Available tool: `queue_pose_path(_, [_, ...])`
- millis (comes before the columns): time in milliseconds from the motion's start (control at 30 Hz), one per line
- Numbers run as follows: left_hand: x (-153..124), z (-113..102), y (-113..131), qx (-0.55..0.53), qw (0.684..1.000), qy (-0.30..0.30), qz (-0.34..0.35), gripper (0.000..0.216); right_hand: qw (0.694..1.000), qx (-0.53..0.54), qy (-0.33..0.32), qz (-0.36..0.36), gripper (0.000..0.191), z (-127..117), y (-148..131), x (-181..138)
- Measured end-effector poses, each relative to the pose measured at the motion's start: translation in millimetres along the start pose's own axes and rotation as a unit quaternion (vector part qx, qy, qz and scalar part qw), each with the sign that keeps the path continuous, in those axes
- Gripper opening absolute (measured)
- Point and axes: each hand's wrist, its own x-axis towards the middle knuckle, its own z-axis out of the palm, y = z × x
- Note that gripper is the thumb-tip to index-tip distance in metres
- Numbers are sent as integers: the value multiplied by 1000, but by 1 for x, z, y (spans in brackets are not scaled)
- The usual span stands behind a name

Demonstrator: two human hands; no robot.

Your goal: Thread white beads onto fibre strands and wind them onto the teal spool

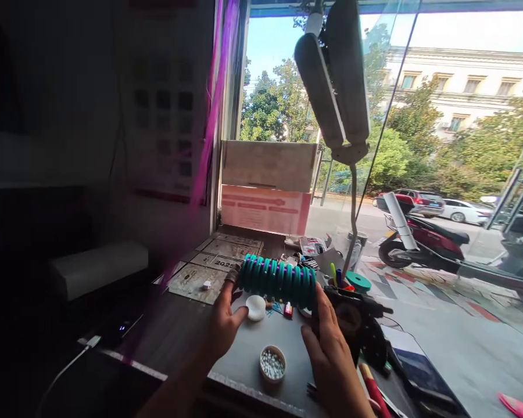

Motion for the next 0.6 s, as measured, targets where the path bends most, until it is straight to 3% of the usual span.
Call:
queue_pose_path(100, [-3,-5,0,6,1000,12,1,62,1000,-11,9,2,67,6,0,-4])
queue_pose_path(167, [-2,-13,0,16,999,30,4,64,1000,20,-18,15,69,13,-5,-4])
queue_pose_path(300, [12,-48,-5,23,997,79,6,67,993,88,-80,1,64,47,-33,7])
queue_pose_path(500, [38,-118,-26,-44,989,139,-23,69,982,23,-110,-149,71,124,-77,21])
queue_pose_path(600, [23,-128,-35,-117,985,110,-69,61,969,-57,-89,-223,79,127,-85,-1])
